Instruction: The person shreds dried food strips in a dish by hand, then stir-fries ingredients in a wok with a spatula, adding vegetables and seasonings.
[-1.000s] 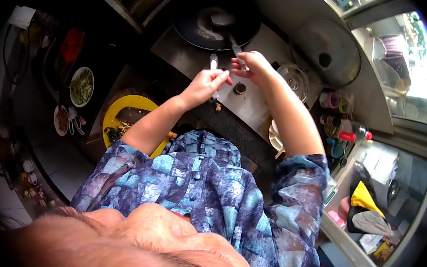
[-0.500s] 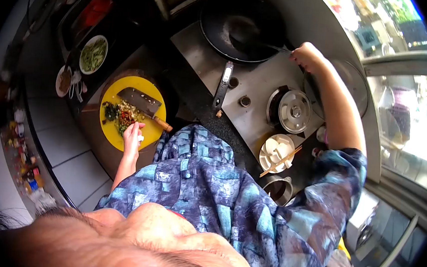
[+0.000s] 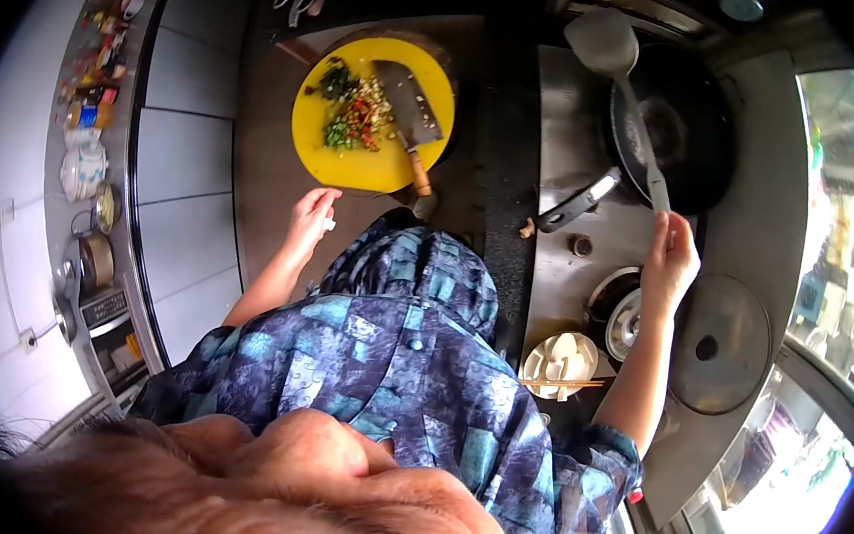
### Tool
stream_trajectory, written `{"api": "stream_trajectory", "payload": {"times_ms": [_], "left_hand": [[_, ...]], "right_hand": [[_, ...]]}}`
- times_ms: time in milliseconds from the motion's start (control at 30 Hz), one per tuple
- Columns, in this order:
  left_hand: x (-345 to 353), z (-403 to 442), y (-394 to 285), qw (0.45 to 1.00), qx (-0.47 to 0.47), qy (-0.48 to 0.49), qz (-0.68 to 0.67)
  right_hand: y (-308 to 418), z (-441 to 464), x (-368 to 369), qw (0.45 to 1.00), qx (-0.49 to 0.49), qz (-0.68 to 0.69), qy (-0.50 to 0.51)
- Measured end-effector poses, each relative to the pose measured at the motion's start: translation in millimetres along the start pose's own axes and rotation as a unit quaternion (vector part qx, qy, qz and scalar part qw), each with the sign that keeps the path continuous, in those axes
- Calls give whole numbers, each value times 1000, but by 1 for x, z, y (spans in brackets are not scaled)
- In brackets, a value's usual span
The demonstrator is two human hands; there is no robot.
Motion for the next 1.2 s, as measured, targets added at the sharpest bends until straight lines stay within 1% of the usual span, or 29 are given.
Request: {"api": "stream_trajectory", "payload": {"times_ms": [33,67,100,133,200,233,267,333,367,400,467,500,533,600,633,700,800,833,933,967,1067,1133,1200], "left_hand": [[-10,5,22,999,25,16,-11],[-12,12,27,999,27,11,-14],[-15,21,32,1000,17,11,-10],[-7,21,37,1000,18,8,-18],[-11,37,45,999,13,2,-31],[-14,45,47,1000,14,8,-13],[-17,58,56,999,42,17,-7],[-18,79,60,997,69,5,15],[-14,85,61,998,60,-6,15],[-14,94,62,997,69,-9,16],[-12,108,65,996,88,-12,19],[-8,109,67,994,106,-3,11],[-7,114,67,993,119,-7,22],[-1,117,66,989,139,-22,45],[-2,111,49,987,139,-25,72],[0,104,16,982,136,-27,128],[9,124,3,930,277,-54,238],[10,124,-10,913,314,-37,258],[30,134,-34,878,368,30,306],[44,125,-43,866,375,43,327],[62,124,-62,834,381,85,389],[75,131,-66,810,381,117,430],[82,129,-68,799,392,112,443]], "right_hand": [[1,-45,-4,998,-7,64,-6],[2,-53,11,983,55,169,49],[16,-65,19,942,155,270,124],[26,-77,13,877,249,363,193],[78,-100,18,847,201,433,233],[89,-109,23,821,189,470,262],[90,-135,29,829,142,466,274],[109,-145,35,834,60,451,312],[114,-143,33,842,18,430,326],[131,-145,35,881,-52,370,289],[133,-153,51,920,23,303,245],[131,-163,50,939,-7,269,215],[125,-166,56,946,-39,242,213],[127,-169,53,951,1,221,216],[127,-175,56,938,70,258,222],[123,-179,63,933,103,268,215],[116,-187,72,931,144,271,199],[121,-185,70,931,150,267,200],[122,-186,79,926,174,282,178],[113,-186,75,922,181,296,169],[116,-182,83,907,204,338,146],[116,-178,91,906,198,346,145],[115,-172,98,900,199,360,145]]}}
Point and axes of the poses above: each hand's wrist, its own z-axis towards the middle knuckle, its own x-axis out of the palm, y = z × x, the point moved 3 cm from there along z, towards the middle knuckle, and after that the axes turned 6 degrees about -y, right-handed, at the moved point
